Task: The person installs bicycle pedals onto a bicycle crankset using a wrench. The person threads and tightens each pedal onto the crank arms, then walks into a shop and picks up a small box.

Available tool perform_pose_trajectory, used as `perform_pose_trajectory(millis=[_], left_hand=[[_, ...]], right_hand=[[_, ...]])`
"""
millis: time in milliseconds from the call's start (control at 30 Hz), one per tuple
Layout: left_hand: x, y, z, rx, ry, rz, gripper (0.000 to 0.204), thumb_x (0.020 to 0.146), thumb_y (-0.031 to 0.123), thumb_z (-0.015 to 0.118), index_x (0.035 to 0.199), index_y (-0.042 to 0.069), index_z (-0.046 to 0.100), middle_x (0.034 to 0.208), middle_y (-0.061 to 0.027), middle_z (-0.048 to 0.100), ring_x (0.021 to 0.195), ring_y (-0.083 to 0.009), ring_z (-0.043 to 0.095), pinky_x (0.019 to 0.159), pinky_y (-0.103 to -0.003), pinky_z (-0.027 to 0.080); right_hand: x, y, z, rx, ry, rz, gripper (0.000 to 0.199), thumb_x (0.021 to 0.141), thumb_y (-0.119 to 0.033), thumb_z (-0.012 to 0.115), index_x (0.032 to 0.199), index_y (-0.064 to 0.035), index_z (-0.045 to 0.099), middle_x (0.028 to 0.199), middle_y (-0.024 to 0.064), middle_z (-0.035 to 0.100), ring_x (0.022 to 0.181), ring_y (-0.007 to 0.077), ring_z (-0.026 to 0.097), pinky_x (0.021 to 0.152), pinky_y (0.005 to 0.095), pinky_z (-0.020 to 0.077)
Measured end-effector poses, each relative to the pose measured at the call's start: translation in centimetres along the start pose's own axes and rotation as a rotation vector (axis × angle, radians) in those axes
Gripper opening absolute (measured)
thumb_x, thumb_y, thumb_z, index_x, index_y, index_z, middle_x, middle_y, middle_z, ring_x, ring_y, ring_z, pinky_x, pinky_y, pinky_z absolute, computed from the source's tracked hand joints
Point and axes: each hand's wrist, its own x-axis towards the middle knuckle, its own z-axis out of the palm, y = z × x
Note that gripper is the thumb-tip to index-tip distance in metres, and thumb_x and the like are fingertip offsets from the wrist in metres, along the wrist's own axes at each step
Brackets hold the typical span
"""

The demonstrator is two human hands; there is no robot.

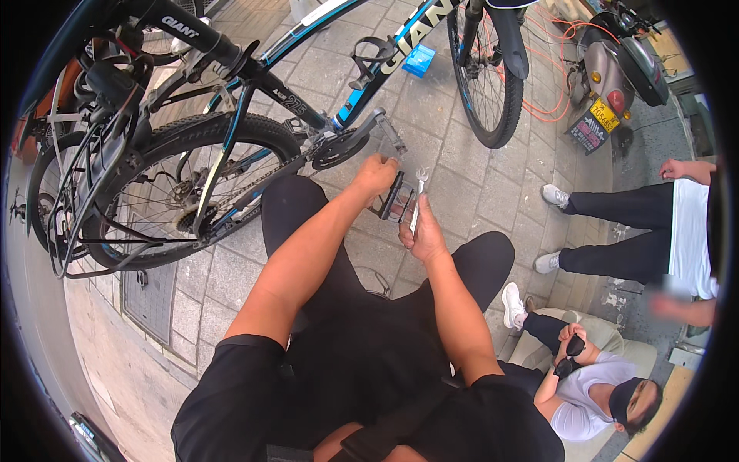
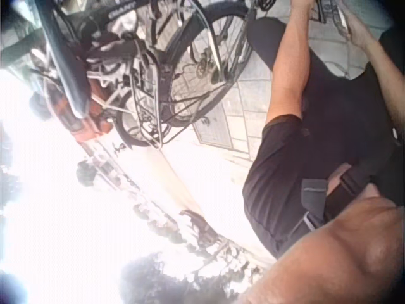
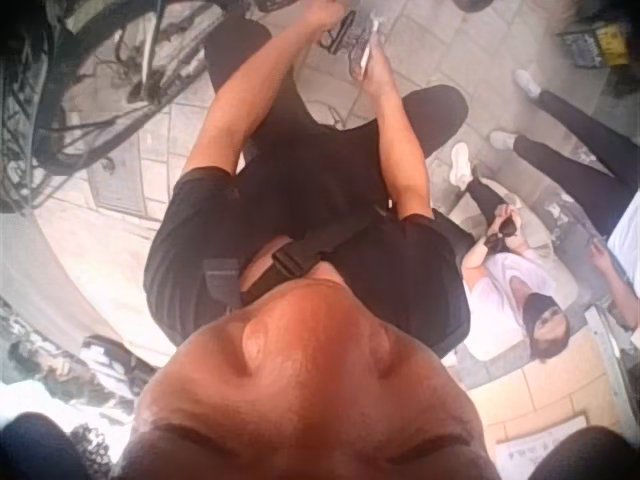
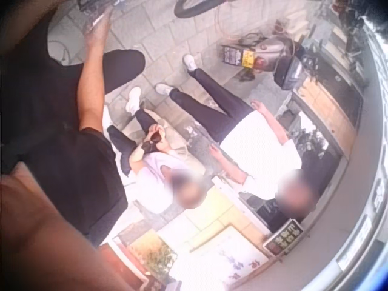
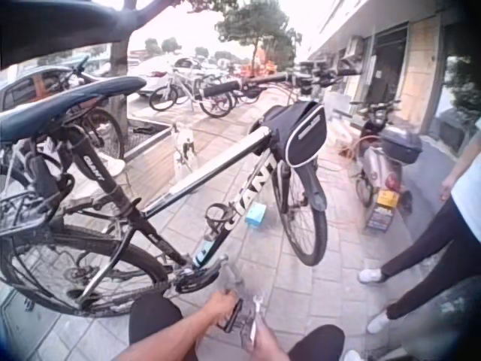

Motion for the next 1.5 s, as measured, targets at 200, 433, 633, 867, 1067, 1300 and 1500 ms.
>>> perform_pose_trajectory(millis=[200, 433, 633, 867, 1067, 1300, 1500], left_hand=[[-3.4, 1.7, -2.2, -0.003, 0.033, 0.012, 0.074, 0.092, 0.034, 0.073, 0.148, -0.005, 0.047, 0.127, -0.0217, 0.065, 0.118, -0.0303, 0.064, 0.098, -0.046, 0.053], [-6.9, 6.4, -4.4, -0.399, -0.182, -0.003, 0.103, 0.086, 0.051, 0.082, 0.158, -0.002, 0.031, 0.144, -0.0199, 0.056, 0.131, -0.0382, 0.057, 0.100, -0.056, 0.054], [-4.5, 7.0, -3.1, -0.583, -0.135, 0.006, 0.055, 0.099, 0.038, 0.072, 0.138, 0.005, 0.052, 0.131, -0.0157, 0.065, 0.112, -0.0343, 0.069, 0.089, -0.054, 0.060], [-2.1, 5.8, -1.2, -0.733, -0.095, -0.037, 0.032, 0.102, 0.027, 0.066, 0.127, 0.009, 0.058, 0.118, -0.0103, 0.070, 0.103, -0.0312, 0.073, 0.086, -0.052, 0.060], [-0.7, 5.3, -0.4, -0.752, -0.138, -0.093, 0.031, 0.104, 0.024, 0.064, 0.131, 0.009, 0.057, 0.121, -0.0114, 0.071, 0.106, -0.0320, 0.072, 0.093, -0.053, 0.057], [0.2, 5.0, -0.3, -0.730, -0.130, -0.063, 0.029, 0.105, 0.023, 0.063, 0.127, 0.005, 0.057, 0.116, -0.0129, 0.073, 0.097, -0.0280, 0.075, 0.084, -0.047, 0.060], [0.6, 4.6, -1.4, -0.668, -0.144, -0.060, 0.027, 0.106, 0.027, 0.062, 0.127, 0.009, 0.061, 0.117, -0.0086, 0.074, 0.094, -0.0241, 0.076, 0.074, -0.039, 0.059]], right_hand=[[2.0, 2.4, -0.4, -0.474, 0.204, -0.071, 0.023, 0.099, -0.026, 0.070, 0.097, -0.0050, 0.061, 0.077, 0.0035, 0.059, 0.047, 0.0109, 0.043, 0.040, 0.0294, 0.0319], [6.4, 7.2, -3.5, -0.934, 0.362, 0.014, 0.020, 0.099, -0.024, 0.067, 0.092, -0.0050, 0.066, 0.065, 0.0027, 0.053, 0.048, 0.0146, 0.046, 0.043, 0.0351, 0.0345], [9.3, 6.5, -7.0, -1.083, 0.411, -0.024, 0.021, 0.099, -0.022, 0.063, 0.095, -0.0014, 0.067, 0.066, 0.0065, 0.057, 0.047, 0.0172, 0.050, 0.042, 0.0349, 0.0361], [5.9, -7.0, 0.6, -0.528, 0.320, -0.328, 0.027, 0.106, -0.022, 0.056, 0.120, -0.0012, 0.068, 0.072, 0.0037, 0.060, 0.057, 0.0124, 0.056, 0.051, 0.0290, 0.0449], [3.2, -17.3, 2.3, -1.359, 0.103, -0.652, 0.033, 0.103, -0.029, 0.061, 0.124, -0.0057, 0.072, 0.088, 0.0114, 0.074, 0.080, 0.0262, 0.071, 0.074, 0.0391, 0.0543], [1.3, -24.5, 10.4, -2.309, 0.002, -0.864, 0.021, 0.095, -0.024, 0.062, 0.102, -0.0097, 0.076, 0.098, 0.0175, 0.074, 0.096, 0.0393, 0.072, 0.083, 0.0513, 0.0559], [5.4, -24.0, 14.9, -2.585, -0.200, -0.913, 0.014, 0.084, -0.016, 0.067, 0.084, -0.0077, 0.077, 0.090, 0.0160, 0.076, 0.086, 0.0366, 0.075, 0.076, 0.0468, 0.0583]])
